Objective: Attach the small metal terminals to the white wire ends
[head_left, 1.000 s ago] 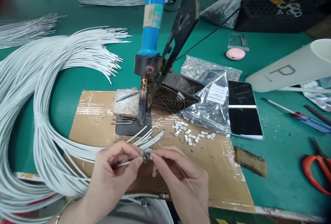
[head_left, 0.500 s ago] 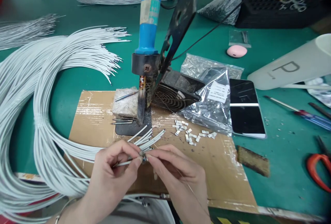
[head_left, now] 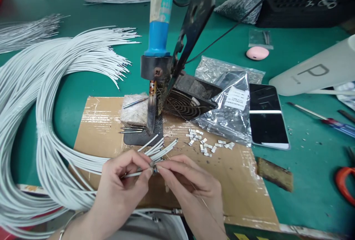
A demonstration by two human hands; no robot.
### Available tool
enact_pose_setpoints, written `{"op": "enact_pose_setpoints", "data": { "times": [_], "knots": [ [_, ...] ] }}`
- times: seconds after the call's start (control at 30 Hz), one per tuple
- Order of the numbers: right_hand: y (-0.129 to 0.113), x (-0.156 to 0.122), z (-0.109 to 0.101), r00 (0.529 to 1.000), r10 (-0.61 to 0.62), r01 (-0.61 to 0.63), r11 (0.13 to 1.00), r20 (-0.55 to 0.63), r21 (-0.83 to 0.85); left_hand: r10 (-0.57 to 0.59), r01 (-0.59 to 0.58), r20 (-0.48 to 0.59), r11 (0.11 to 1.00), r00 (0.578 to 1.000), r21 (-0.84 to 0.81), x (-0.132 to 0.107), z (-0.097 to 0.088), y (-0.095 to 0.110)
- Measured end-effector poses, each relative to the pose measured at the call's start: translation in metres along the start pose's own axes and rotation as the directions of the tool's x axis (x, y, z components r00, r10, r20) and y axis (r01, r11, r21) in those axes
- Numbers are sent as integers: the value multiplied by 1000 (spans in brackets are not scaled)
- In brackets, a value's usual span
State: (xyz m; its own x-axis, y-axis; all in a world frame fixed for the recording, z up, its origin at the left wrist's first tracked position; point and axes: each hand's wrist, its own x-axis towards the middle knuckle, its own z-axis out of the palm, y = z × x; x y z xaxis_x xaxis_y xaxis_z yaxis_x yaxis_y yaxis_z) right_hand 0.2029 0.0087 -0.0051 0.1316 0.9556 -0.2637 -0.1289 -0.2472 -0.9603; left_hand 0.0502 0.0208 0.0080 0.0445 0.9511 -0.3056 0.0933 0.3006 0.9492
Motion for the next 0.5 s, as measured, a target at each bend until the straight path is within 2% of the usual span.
{"op": "enact_pose_setpoints", "data": {
  "times": [0.23,0.4,0.5],
  "knots": [
    [9,-8,-3,973,-221,196,948,-74,-252,-39,39,-17,999,999,31,6,1,6],
    [2,-10,2,974,-170,106,926,-150,-363,-48,49,-52,999,998,23,10,1,5],
    [-2,-5,-2,972,-202,139,909,-123,-392,-41,44,-85,999,996,30,14,1,5]
  ]
}}
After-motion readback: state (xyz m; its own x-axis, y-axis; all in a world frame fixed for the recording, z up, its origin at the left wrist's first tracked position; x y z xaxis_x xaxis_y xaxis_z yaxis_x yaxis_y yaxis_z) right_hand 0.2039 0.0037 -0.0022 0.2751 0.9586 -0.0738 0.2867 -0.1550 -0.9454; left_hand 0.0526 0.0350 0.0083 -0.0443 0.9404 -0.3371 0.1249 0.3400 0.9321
